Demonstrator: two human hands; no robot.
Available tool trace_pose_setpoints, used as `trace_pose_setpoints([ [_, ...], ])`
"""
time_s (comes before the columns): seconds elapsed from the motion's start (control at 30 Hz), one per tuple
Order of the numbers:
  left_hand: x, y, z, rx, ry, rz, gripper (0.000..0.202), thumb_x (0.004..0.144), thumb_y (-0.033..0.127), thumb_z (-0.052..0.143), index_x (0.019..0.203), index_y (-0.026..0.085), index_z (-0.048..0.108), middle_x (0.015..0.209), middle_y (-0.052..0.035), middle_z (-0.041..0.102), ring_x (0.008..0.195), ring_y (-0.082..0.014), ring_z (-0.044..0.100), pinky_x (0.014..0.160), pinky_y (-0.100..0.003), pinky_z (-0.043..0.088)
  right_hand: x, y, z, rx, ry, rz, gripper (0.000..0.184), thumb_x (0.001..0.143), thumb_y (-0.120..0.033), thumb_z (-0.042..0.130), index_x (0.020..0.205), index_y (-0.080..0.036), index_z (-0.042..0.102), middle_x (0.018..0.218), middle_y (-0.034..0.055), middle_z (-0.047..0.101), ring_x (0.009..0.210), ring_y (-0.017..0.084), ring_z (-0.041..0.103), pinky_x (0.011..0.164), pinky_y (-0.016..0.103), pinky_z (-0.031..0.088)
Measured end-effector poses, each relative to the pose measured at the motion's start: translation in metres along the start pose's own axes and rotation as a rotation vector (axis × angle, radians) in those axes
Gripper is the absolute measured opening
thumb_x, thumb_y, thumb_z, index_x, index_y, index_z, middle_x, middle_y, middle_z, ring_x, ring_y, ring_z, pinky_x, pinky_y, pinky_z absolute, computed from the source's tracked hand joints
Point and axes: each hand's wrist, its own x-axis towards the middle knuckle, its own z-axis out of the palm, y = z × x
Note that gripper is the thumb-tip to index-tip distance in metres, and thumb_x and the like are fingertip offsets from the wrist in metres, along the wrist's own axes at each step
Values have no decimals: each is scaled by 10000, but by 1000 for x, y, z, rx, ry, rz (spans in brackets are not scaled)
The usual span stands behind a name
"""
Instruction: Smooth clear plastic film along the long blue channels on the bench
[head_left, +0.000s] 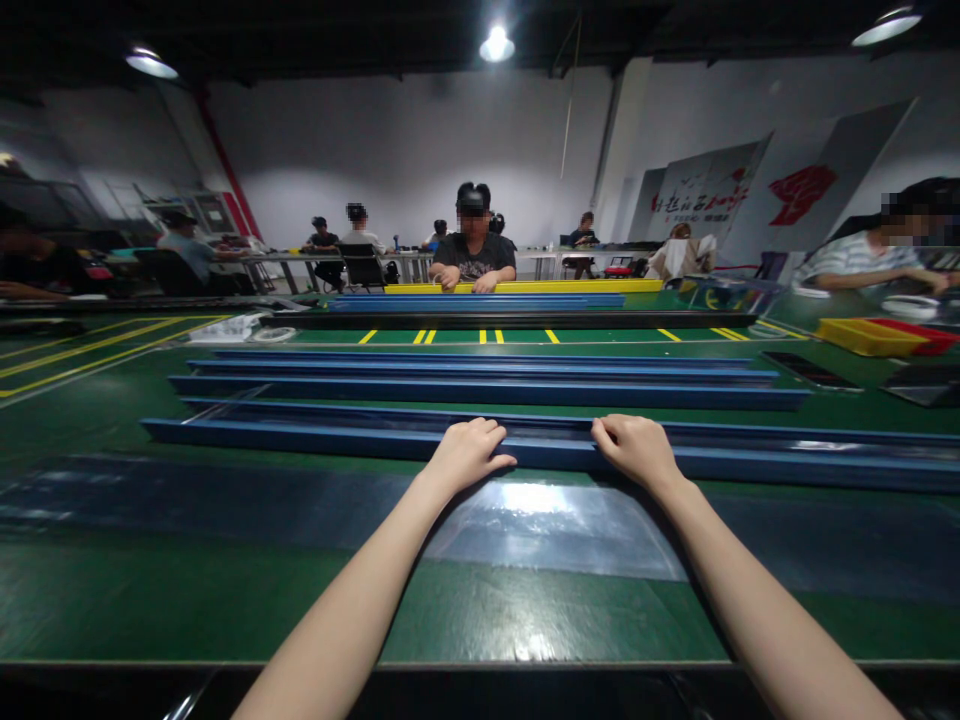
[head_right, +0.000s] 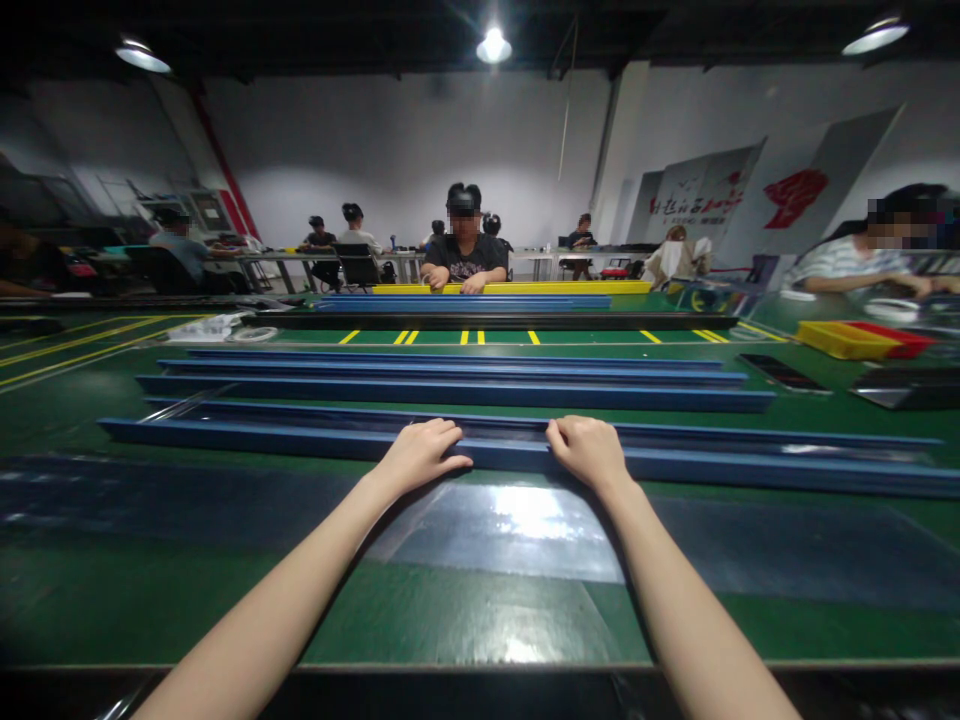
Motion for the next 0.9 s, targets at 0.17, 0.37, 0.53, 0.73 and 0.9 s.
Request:
trace_pose_setpoints([
  [0.17, 0, 0, 0, 3, -2, 0, 304, 789, 483, 477, 815, 183, 513, 876, -20, 600, 841, -165, 544, 649, -246, 398, 0, 0, 0, 12, 5, -3, 441, 825, -336, 312, 525, -176, 593, 627, 47, 651, 546, 123, 539, 497, 243, 211],
  [0.37, 0, 0, 0, -1, -5, -3, 300, 788, 481, 480, 812, 183, 512, 875, -19, 601, 845, -165, 542, 649, -242, 394, 0, -1, 0, 11, 12, -1, 435, 825, -331, 320, 519, -176, 588, 621, 42, 650, 543, 121, 539, 496, 241, 210],
  [0.53, 0, 0, 0, -7, -2, -4, 298, 788, 480, 481, 809, 184, 512, 879, -19, 599, 844, -163, 541, 651, -243, 394, 0, 0, 0, 18, 19, -2, 434, 824, -329, 324, 510, -177, 582, 614, 38, 646, 540, 117, 537, 495, 239, 213],
  [0.73, 0, 0, 1, -5, -8, -9, 300, 786, 481, 483, 814, 184, 512, 877, -19, 599, 843, -166, 542, 650, -247, 396, 0, 0, 0, 13, 7, 2, 433, 826, -331, 326, 512, -180, 583, 614, 37, 645, 546, 121, 542, 495, 242, 217],
  [0.9, 0, -1, 2, 2, -6, -3, 306, 787, 487, 476, 816, 184, 512, 878, -22, 598, 847, -168, 540, 658, -249, 397, 0, 0, 0, 2, 9, -3, 430, 827, -333, 324, 529, -182, 596, 627, 42, 651, 550, 125, 544, 502, 245, 221],
])
